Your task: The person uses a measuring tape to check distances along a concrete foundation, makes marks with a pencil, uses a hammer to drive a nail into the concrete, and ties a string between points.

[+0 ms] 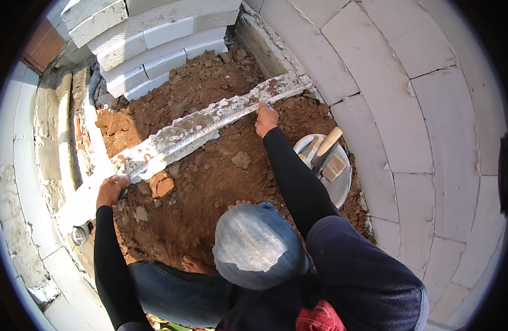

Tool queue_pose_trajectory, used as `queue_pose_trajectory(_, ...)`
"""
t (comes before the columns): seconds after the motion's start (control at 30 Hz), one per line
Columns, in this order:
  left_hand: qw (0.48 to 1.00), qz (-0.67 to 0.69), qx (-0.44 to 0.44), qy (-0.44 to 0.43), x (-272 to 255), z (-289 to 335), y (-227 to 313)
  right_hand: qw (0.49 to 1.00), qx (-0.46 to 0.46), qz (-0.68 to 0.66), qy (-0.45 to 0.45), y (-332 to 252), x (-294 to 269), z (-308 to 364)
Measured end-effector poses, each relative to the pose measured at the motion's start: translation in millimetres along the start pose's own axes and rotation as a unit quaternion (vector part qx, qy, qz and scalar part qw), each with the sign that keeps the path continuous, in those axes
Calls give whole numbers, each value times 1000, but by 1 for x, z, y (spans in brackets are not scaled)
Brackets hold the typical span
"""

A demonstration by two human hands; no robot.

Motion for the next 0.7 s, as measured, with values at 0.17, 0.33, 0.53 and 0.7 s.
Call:
queue_pose_trajectory(0.17, 990, -68, 39, 117, -18, -18, -41, 996, -6, -69, 57, -9, -26, -40)
queue_pose_trajectory(0.33, 987, -109, -31, 112, -38, 15, -120, 999, 23, 4, 38, 0, -24, -16)
queue_pose_trajectory(0.53, 966, -144, 42, 209, -44, 11, -134, 999, -1, 35, -6, -2, -24, -39)
queue_pose_trajectory(0.7, 971, -173, -35, 160, -35, 3, -107, 1000, -8, 21, -1, -20, -37, -39)
Point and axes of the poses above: each hand's wrist, its own z-axis away from the middle knuckle, its own x-axis out of the palm, y = z × x, the point moved 10 cm from there along -z, towards the middle knuckle, and after that the axes turned 13 degrees about x, right-handed, at the moved point
